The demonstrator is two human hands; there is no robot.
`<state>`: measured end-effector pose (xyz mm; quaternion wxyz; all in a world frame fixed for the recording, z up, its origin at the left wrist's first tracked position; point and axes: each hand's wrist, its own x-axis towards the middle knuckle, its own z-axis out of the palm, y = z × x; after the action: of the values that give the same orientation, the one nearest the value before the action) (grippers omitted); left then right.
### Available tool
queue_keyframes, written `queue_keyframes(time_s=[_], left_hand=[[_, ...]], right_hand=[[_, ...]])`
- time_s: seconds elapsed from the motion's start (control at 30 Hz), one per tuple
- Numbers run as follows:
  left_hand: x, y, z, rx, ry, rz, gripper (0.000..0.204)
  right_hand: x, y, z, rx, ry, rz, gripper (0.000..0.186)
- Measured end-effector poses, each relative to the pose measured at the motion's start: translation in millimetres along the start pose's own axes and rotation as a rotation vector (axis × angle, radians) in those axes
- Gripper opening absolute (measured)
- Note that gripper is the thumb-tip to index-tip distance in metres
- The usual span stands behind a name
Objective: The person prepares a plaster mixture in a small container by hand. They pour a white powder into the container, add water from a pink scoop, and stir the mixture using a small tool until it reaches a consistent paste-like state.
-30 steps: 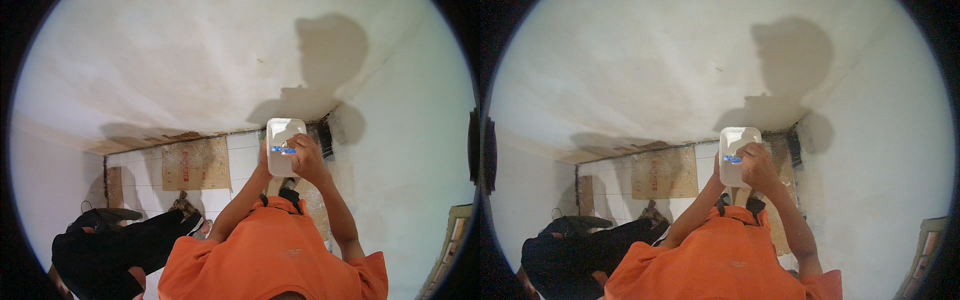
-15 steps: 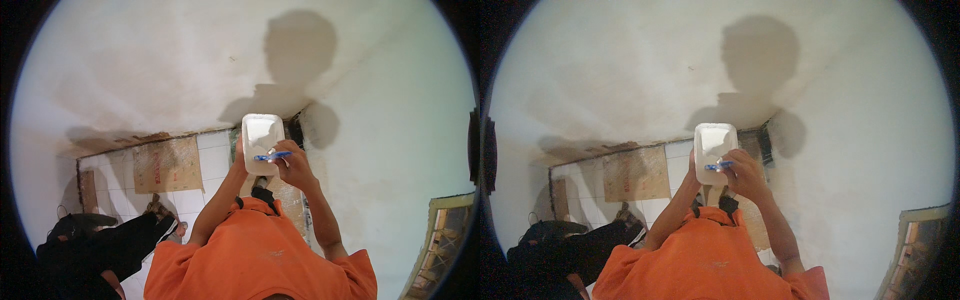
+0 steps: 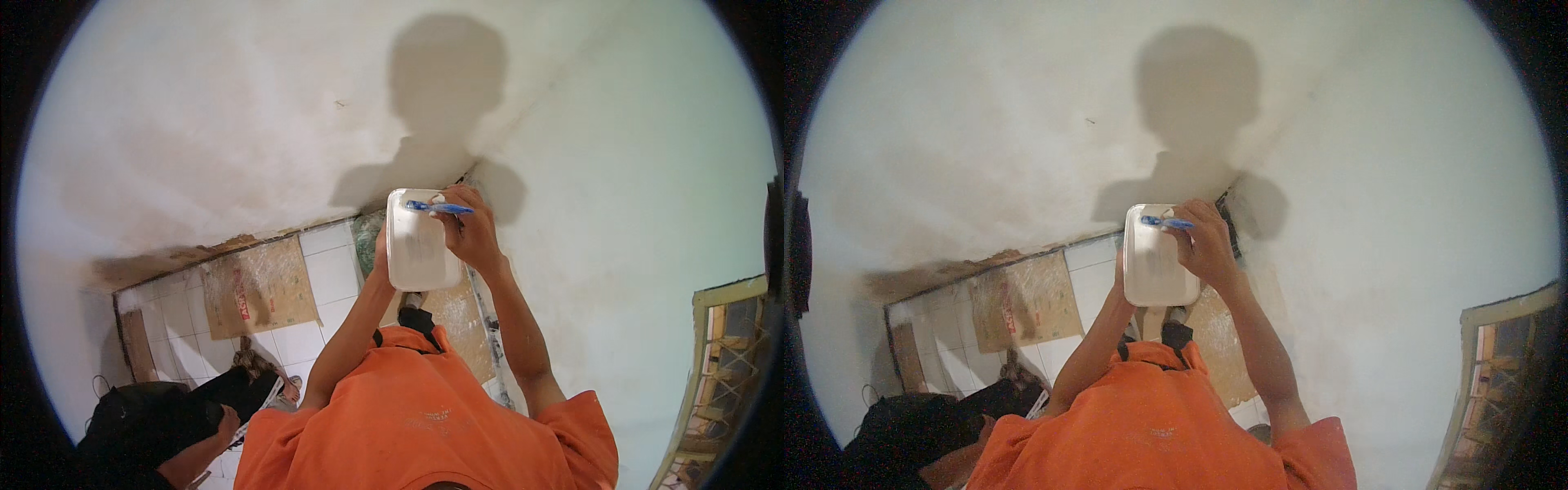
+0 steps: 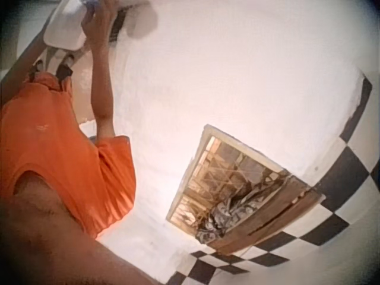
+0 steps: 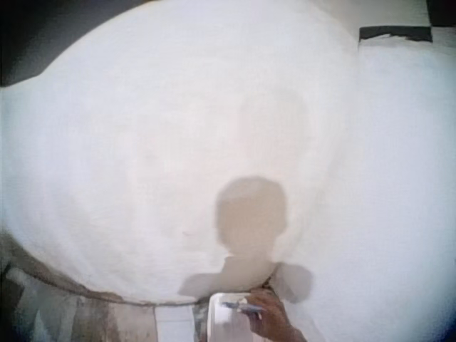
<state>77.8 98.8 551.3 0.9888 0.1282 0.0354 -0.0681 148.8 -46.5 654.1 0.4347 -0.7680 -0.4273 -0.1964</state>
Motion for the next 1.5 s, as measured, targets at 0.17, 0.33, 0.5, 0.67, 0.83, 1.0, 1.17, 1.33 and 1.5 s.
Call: queue_keyframes(time_s=[0.17,0.33,0.5,0.67,0.83,1.0,1.17,1.33,1.5], left_hand=[[10.9,1.5,-11.3,0.094,0.000,0.029,0.048],[23.8,3.8,-0.5,0.041,0.057,-0.042,0.047],[40.0,7.2,-7.5,-0.020,0.037,-0.083,0.051],[46.4,17.2,-8.2,-0.060,-0.019,-0.142,0.055],[53.4,17.9,1.5,0.052,0.012,-0.076,0.047],[45.4,15.5,1.1,0.059,-0.051,-0.114,0.051],[43.0,5.6,-29.9,0.093,0.013,-0.225,0.044],[30.2,5.2,-29.2,0.012,-0.054,-0.234,0.044],[19.2,4.2,3.2,0.068,-0.005,-0.227,0.050]], right_hand=[[-7.6,15.4,13.6,-0.028,0.011,0.020,0.015],[-18.2,6.0,11.8,-0.022,-0.013,0.138,0.017],[-25.5,-2.8,4.8,0.034,-0.032,0.195,0.016],[-8.2,-33.3,-14.7,0.043,-0.134,0.390,0.010],[-8.8,-32.4,-16.2,-0.007,-0.184,0.395,0.010],[-22.6,-25.5,2.9,-0.101,-0.035,0.290,0.015],[-27.0,-7.0,12.3,-0.200,0.077,0.243,0.018],[-11.2,-20.8,3.3,-0.188,0.042,0.323,0.021],[-1.7,-36.8,-4.6,-0.298,0.116,0.223,0.016]])
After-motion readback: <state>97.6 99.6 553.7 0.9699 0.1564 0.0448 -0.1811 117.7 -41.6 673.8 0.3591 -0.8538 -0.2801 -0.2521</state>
